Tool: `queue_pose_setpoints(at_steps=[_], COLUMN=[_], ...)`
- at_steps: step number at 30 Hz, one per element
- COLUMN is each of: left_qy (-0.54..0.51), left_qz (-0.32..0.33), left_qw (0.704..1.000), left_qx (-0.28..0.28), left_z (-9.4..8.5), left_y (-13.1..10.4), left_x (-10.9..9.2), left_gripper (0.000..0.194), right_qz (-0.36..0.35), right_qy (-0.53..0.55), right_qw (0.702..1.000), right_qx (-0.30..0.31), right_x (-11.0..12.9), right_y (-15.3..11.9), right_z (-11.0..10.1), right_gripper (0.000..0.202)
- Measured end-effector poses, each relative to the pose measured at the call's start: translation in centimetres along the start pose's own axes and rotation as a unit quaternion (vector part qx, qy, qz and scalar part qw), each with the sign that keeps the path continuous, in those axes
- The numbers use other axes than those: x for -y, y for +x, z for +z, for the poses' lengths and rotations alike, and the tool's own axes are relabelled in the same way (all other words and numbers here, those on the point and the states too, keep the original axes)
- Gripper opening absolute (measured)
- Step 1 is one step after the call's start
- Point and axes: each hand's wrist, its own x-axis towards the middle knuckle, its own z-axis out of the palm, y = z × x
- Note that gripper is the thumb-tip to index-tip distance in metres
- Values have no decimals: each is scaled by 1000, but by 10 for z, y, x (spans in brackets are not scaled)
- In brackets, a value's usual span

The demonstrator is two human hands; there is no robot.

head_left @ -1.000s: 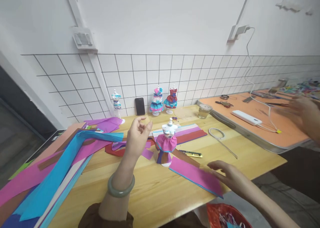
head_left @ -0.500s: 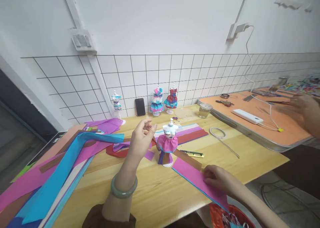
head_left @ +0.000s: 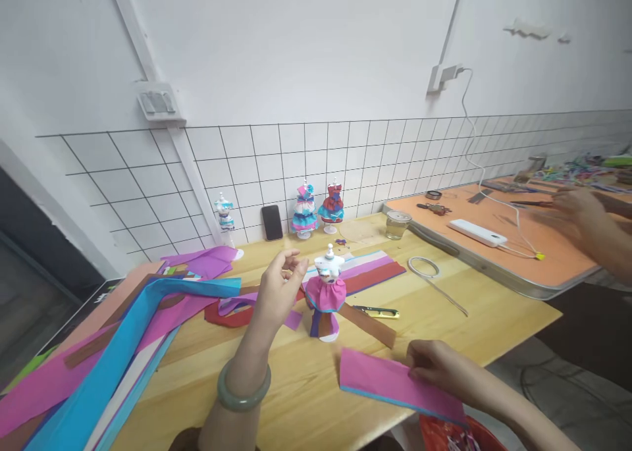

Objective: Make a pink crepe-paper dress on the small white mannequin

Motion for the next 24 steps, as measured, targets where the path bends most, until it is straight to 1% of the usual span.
queue_pose_setpoints(at_steps=[2, 7, 11, 15, 18, 20, 22, 24], left_qy=[-3, -38, -62, -69, -55, -52, -66, -86], left_qz=[-3, -32, -20, -10, -28, -40, -45, -42], left_qw=[1000, 998, 996, 993, 992, 991, 989, 988], left_qx=[7, 37, 66, 92, 108, 116, 123, 120], left_z=[1, 9, 19, 26, 29, 31, 33, 36], left_y=[0, -2, -4, -5, -6, -6, -6, -6], left_x=[1, 4, 4, 4, 6, 5, 3, 1], left_gripper=[37, 45, 57, 75, 88, 92, 91, 88], right_qz=[-15, -49, -68, -82, -88, -100, -104, -92], right_qy=[13, 29, 36, 53, 79, 110, 149, 190], right_qw=[1000, 998, 997, 995, 993, 989, 983, 977], right_qx=[8, 2, 1, 5, 3, 5, 1, -20], right_x=[4, 15, 23, 25, 18, 7, -8, -25], right_y=[-5, -15, -17, -15, -9, -2, 6, 16], right_z=[-5, -13, -18, -23, -30, -39, -49, -60], right_gripper=[2, 23, 28, 27, 26, 31, 38, 45])
